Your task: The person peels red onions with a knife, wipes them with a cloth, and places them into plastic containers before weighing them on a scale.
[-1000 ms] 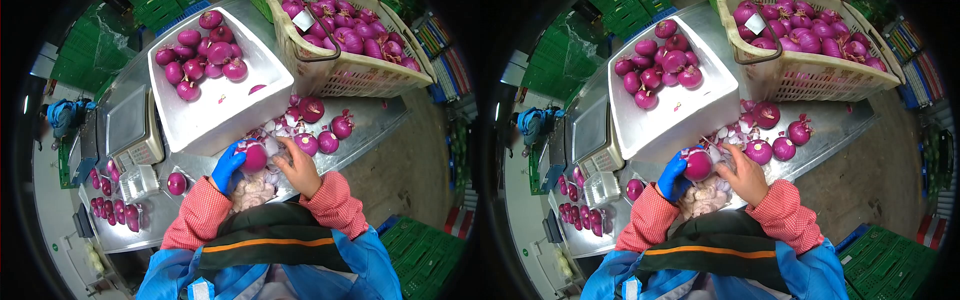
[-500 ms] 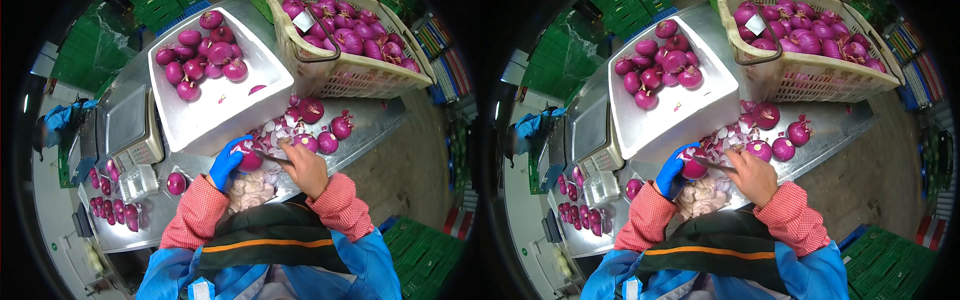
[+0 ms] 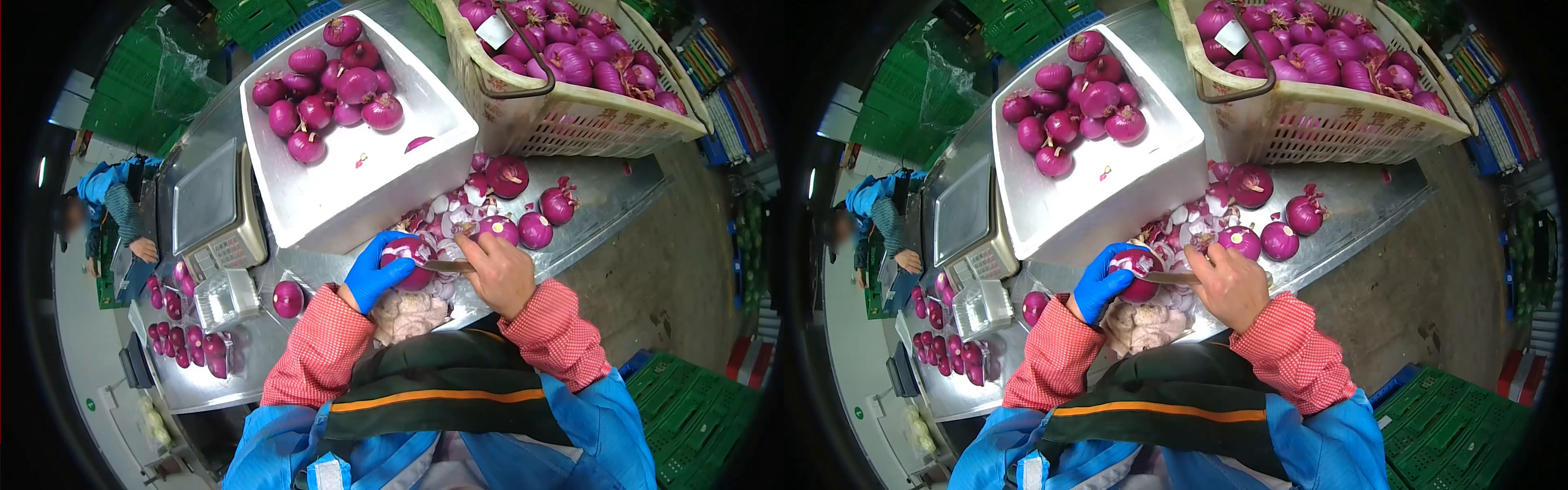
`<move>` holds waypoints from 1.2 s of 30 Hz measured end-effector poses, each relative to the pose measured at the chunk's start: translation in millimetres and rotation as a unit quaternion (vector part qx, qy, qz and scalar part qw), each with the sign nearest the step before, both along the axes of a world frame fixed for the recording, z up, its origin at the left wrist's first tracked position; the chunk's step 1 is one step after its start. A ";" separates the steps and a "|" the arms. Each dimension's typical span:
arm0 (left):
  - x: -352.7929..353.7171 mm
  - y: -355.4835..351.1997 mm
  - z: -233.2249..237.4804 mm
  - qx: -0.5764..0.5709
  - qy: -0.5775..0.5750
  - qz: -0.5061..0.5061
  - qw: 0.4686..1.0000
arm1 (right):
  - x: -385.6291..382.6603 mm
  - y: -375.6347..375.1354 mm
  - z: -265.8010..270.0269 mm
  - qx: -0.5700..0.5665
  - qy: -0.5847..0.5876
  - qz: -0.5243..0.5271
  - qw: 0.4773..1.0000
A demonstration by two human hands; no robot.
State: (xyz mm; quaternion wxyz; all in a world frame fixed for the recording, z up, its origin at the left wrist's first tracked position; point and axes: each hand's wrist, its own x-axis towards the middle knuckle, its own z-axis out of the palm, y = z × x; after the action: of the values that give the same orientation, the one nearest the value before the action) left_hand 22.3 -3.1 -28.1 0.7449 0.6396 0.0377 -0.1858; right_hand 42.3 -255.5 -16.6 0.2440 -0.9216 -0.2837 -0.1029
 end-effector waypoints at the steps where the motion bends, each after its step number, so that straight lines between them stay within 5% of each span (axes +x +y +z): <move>1: -0.7 -1.4 1.2 0.011 -0.002 0.003 1.000 | -0.7 1.7 -1.1 0.007 0.025 -0.006 1.000; 6: -1.4 -6.3 -8.3 0.097 -0.014 0.025 0.995 | -4.0 10.1 -21.8 0.120 0.186 0.008 0.975; 9: -8.4 -12.0 2.5 0.067 -0.034 0.005 0.997 | 16.4 2.1 -38.0 0.160 0.391 -0.031 0.906; 13: -3.8 -6.6 -13.5 -0.065 0.028 0.066 0.995 | 7.0 3.3 -11.7 0.119 0.323 -0.024 0.939; 17: 1.7 -8.2 -5.2 -0.198 0.037 0.113 0.973 | -10.2 11.7 2.7 0.085 0.132 -0.011 0.988; 25: -3.1 -15.2 -6.6 -0.195 -0.024 0.121 0.973 | -10.7 9.8 -3.8 0.035 0.070 -0.049 0.996; 36: -6.4 -17.3 0.8 -0.061 -0.090 0.013 0.994 | 4.0 6.2 -43.0 0.262 0.456 -0.036 0.850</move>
State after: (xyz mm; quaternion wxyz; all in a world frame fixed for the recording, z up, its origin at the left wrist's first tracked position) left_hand 15.9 -20.4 -27.2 0.7851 0.6067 -0.0326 -0.1203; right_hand 46.2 -249.3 -59.6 0.5747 -0.7763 -0.0698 0.2495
